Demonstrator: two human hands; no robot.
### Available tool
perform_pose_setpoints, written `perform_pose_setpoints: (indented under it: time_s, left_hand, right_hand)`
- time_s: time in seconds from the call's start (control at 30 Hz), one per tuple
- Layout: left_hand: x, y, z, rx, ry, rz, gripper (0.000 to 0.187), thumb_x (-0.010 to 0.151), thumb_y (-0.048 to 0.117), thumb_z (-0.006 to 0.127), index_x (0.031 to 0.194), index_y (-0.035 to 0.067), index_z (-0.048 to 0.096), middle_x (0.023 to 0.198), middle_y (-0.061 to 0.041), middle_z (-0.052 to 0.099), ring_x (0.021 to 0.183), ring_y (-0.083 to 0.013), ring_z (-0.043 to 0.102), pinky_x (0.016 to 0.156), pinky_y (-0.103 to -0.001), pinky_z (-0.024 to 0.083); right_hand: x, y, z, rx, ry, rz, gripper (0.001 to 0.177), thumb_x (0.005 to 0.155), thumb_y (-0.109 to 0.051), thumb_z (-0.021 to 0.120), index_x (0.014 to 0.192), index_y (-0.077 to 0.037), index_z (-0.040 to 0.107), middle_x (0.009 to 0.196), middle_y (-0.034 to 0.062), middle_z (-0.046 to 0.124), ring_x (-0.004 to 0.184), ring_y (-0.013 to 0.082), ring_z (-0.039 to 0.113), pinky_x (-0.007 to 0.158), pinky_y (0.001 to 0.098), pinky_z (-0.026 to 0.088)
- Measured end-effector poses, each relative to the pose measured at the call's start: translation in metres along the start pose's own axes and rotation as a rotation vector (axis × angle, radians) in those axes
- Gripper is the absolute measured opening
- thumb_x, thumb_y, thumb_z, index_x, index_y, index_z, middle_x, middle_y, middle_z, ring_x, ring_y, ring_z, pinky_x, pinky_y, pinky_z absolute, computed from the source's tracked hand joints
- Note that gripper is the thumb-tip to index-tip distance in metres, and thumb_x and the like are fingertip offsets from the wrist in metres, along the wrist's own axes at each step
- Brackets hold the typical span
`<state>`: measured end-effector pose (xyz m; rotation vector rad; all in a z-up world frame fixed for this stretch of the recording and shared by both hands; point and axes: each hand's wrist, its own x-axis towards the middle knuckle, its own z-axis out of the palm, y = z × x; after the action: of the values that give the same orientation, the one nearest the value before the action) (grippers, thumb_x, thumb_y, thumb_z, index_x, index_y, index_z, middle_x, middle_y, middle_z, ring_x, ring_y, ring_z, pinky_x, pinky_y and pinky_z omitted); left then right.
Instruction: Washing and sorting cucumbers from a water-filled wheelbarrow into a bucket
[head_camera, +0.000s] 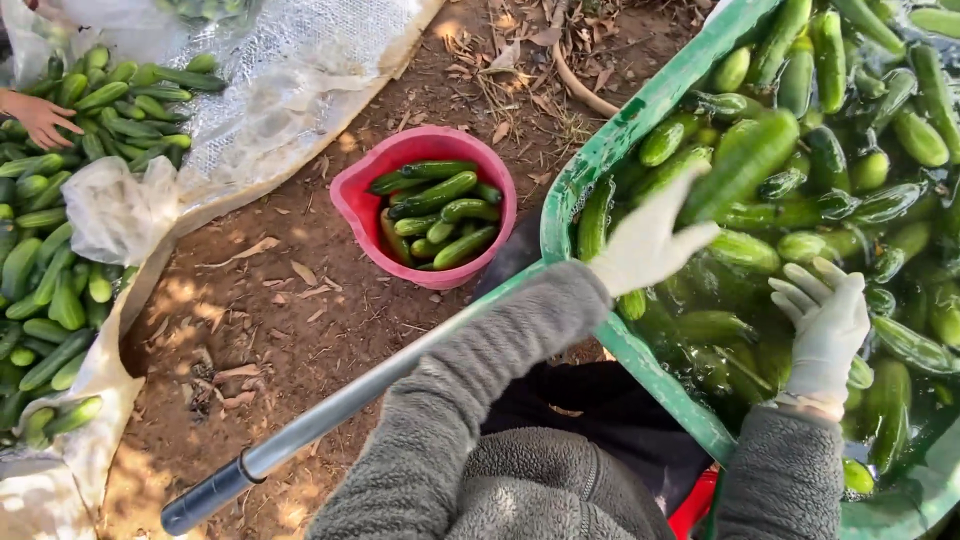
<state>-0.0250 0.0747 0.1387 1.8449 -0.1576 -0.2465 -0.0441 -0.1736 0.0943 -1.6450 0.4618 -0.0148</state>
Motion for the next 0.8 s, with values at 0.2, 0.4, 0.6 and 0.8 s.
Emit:
perform_pose_setpoints:
  time_s: [0.2,0.4,0.6,0.8]
  left_hand:
    - [-0.041,-0.028,-0.13,-0.061,0.609,0.217,0.056,0.09,0.006,0.054,0.142,0.01,0.035,0.134,-0.015,0.061,0.118,-0.0277,0.064,0.109,-0.051,0.05]
    - [-0.07,-0.231,-0.205,-0.185,1.189,-0.335,0.077,0.088,0.01,0.062,0.155,0.003,0.026,0.153,-0.024,0.048,0.138,-0.0351,0.052,0.123,-0.041,0.031]
    - [-0.094,-0.431,-0.228,1.061,0.843,-0.96,0.103,0.071,-0.013,0.031,0.162,0.005,-0.015,0.169,-0.012,-0.02,0.156,-0.034,-0.013,0.124,-0.039,0.029]
    - [-0.117,-0.384,-0.228,-0.03,1.231,-1.15,0.08,0.087,0.018,0.061,0.155,0.004,0.021,0.144,-0.028,0.053,0.131,-0.0423,0.056,0.114,-0.048,0.042]
  right_hand:
    - [-0.011,-0.005,0.003,-0.036,-0.033,-0.068,0.054,0.107,-0.051,0.034,0.135,-0.01,0.056,0.116,0.0101,0.073,0.088,0.0144,0.075,0.075,0.019,0.063]
    - [-0.013,-0.006,0.003,-0.043,-0.016,-0.112,0.047,0.108,-0.048,0.037,0.136,-0.014,0.052,0.123,0.0109,0.071,0.095,0.0165,0.074,0.083,0.0215,0.061]
    - [-0.013,-0.011,0.003,-0.029,-0.005,-0.08,0.045,0.109,-0.047,0.039,0.137,-0.015,0.052,0.124,0.0126,0.07,0.097,0.0184,0.075,0.083,0.0213,0.061]
    - [-0.014,-0.027,0.019,-0.124,-0.015,-0.094,0.045,0.111,-0.043,0.039,0.141,-0.011,0.049,0.126,0.0179,0.066,0.099,0.0212,0.071,0.085,0.0252,0.059]
